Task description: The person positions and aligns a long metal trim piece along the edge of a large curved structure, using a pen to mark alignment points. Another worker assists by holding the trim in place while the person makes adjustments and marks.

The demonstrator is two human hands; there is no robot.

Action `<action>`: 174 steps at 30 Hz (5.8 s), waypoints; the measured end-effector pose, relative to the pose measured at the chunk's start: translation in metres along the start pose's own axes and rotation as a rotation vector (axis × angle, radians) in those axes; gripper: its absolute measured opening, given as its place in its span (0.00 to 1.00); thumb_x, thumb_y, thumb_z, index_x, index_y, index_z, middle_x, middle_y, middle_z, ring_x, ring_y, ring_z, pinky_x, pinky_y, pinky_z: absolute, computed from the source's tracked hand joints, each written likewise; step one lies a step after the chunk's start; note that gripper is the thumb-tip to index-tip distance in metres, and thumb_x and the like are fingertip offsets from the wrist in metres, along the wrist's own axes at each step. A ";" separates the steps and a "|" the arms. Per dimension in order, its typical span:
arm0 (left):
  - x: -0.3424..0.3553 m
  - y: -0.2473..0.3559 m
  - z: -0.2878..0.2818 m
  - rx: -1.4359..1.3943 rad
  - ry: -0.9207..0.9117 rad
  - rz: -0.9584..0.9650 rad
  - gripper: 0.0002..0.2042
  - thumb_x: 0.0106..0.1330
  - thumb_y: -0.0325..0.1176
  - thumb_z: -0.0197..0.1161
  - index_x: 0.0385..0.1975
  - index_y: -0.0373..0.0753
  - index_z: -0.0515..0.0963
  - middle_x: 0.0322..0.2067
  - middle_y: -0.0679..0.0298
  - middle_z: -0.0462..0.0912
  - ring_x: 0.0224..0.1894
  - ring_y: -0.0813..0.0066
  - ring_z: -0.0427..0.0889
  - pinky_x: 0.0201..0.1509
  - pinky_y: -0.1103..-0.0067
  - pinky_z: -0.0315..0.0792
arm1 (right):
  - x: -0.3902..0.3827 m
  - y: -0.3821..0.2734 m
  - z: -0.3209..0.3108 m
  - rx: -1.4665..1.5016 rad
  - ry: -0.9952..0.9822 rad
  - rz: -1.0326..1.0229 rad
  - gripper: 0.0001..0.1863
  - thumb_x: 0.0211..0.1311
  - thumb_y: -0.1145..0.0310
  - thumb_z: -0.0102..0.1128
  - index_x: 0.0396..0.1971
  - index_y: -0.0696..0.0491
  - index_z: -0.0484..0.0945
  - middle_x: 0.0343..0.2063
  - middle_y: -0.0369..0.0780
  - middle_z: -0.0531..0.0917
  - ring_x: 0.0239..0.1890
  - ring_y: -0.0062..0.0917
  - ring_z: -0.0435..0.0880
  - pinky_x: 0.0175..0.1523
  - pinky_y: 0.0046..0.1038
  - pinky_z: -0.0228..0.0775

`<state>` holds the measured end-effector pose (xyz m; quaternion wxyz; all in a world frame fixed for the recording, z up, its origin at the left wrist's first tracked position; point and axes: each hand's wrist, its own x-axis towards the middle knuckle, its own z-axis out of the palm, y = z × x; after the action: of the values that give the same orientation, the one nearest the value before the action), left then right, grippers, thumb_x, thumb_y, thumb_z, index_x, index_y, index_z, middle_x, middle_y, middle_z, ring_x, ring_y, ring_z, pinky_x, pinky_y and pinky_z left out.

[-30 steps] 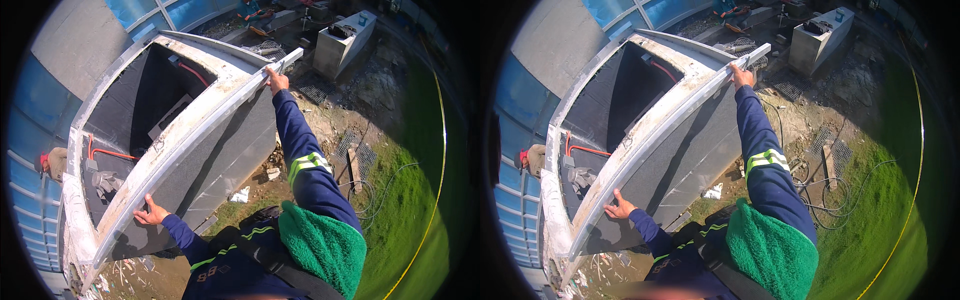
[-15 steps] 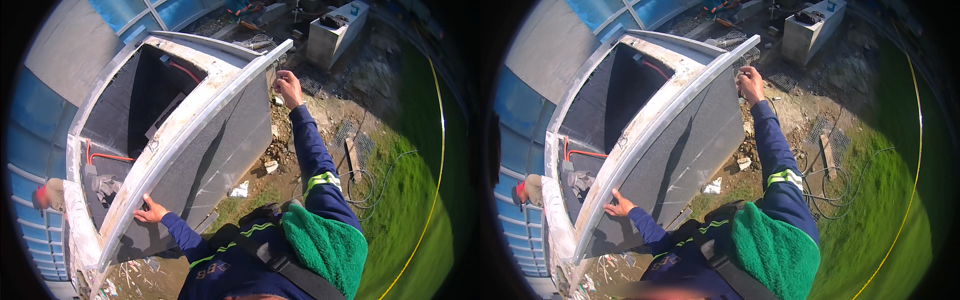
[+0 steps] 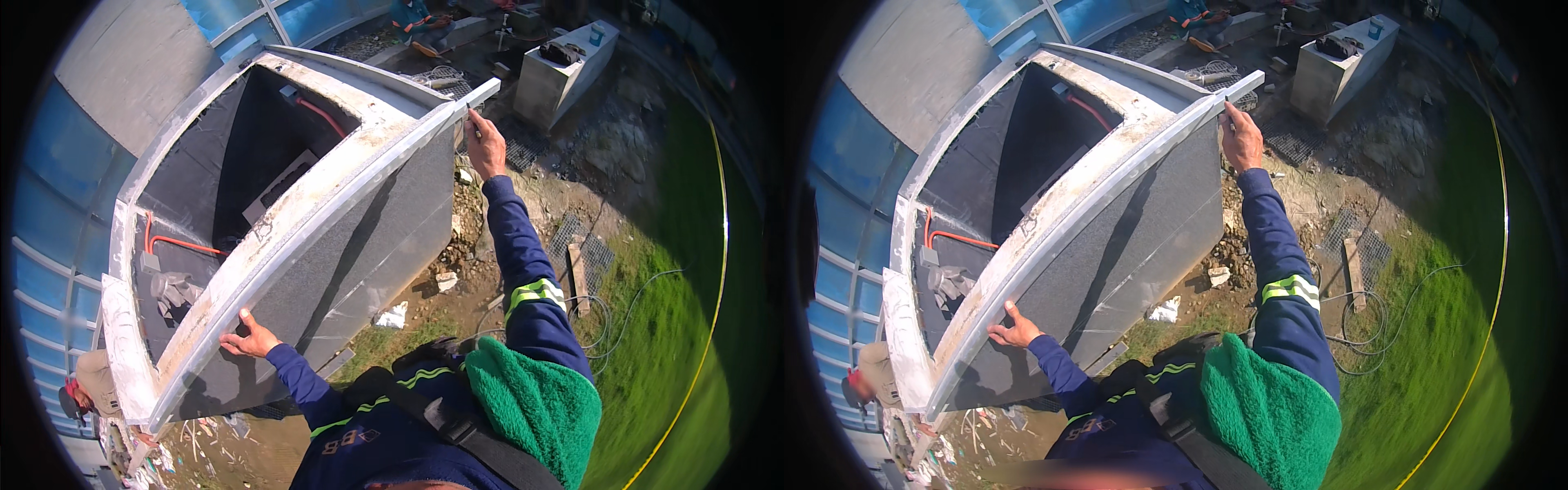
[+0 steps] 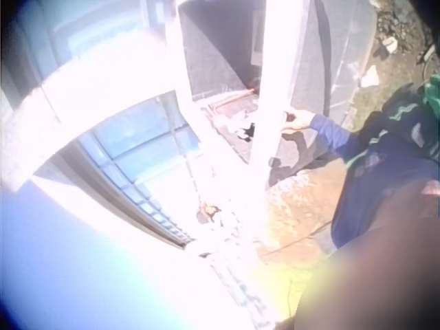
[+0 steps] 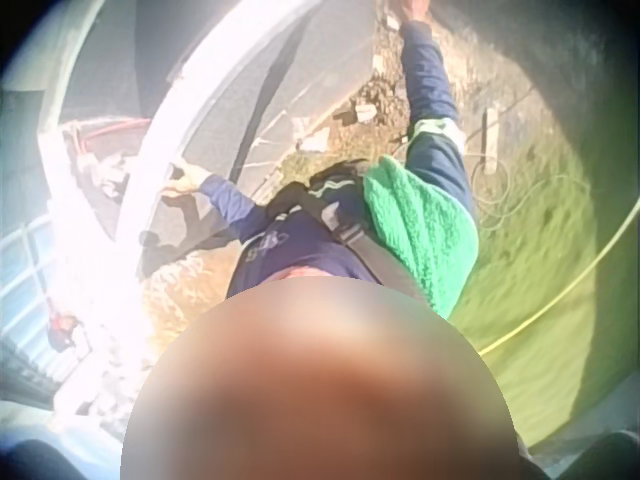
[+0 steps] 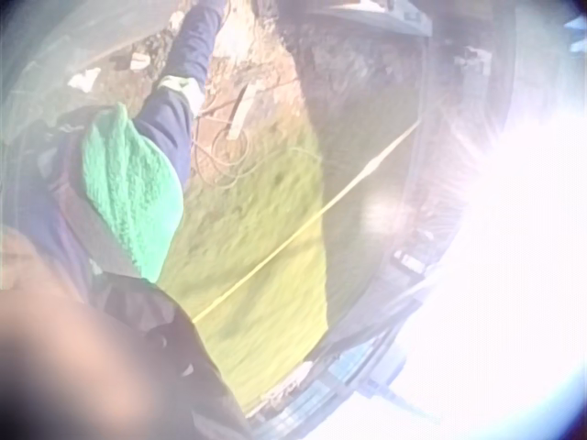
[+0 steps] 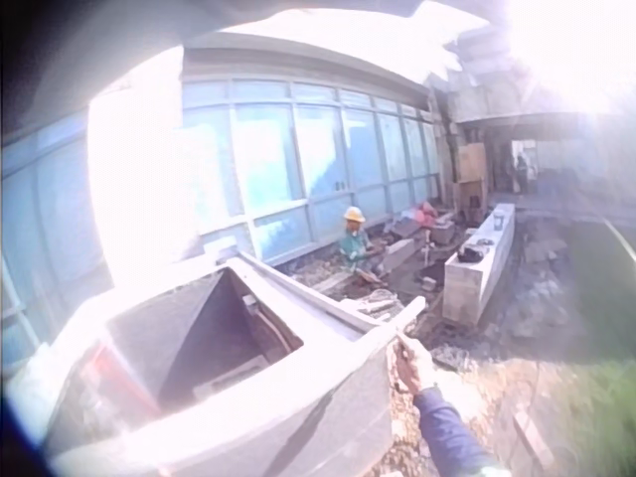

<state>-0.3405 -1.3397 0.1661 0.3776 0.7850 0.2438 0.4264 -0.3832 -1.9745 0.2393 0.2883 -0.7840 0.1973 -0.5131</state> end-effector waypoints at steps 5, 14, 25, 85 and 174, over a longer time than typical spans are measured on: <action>0.000 -0.003 0.000 0.001 0.009 0.029 0.61 0.57 0.70 0.73 0.74 0.19 0.57 0.76 0.35 0.52 0.80 0.49 0.51 0.81 0.59 0.53 | 0.010 0.004 0.013 -0.077 -0.013 -0.066 0.16 0.74 0.63 0.61 0.57 0.50 0.83 0.47 0.46 0.88 0.49 0.43 0.88 0.55 0.39 0.79; 0.005 -0.013 0.004 0.042 0.010 0.051 0.58 0.58 0.65 0.76 0.73 0.19 0.58 0.75 0.36 0.51 0.77 0.51 0.57 0.74 0.62 0.67 | 0.024 0.004 0.027 -0.177 -0.137 -0.007 0.17 0.74 0.62 0.60 0.58 0.50 0.83 0.51 0.46 0.87 0.53 0.44 0.86 0.59 0.40 0.78; 0.005 -0.018 0.006 0.040 0.029 0.096 0.55 0.59 0.58 0.79 0.74 0.22 0.58 0.75 0.40 0.47 0.71 0.56 0.65 0.59 0.68 0.82 | 0.013 -0.010 0.027 -0.191 -0.134 -0.094 0.15 0.74 0.63 0.59 0.55 0.51 0.83 0.48 0.46 0.88 0.50 0.44 0.88 0.55 0.40 0.79; -0.020 -0.001 -0.023 -0.060 0.078 0.232 0.29 0.64 0.45 0.71 0.60 0.35 0.75 0.64 0.57 0.69 0.64 0.64 0.76 0.69 0.60 0.71 | -0.321 -0.430 0.150 0.477 -0.723 -0.978 0.28 0.56 0.62 0.75 0.56 0.56 0.81 0.24 0.40 0.82 0.28 0.35 0.88 0.30 0.34 0.81; -0.012 0.000 0.002 -0.001 -0.001 -0.013 0.61 0.56 0.62 0.78 0.79 0.29 0.50 0.69 0.41 0.71 0.67 0.47 0.76 0.68 0.61 0.73 | -0.395 0.132 -0.078 -0.103 -1.149 0.855 0.24 0.66 0.48 0.69 0.38 0.57 0.86 0.29 0.41 0.88 0.30 0.32 0.88 0.32 0.32 0.78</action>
<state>-0.3449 -1.3494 0.1593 0.3808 0.7833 0.2484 0.4239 -0.6130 -1.8546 -0.0959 0.4850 -0.7968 0.3281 0.1487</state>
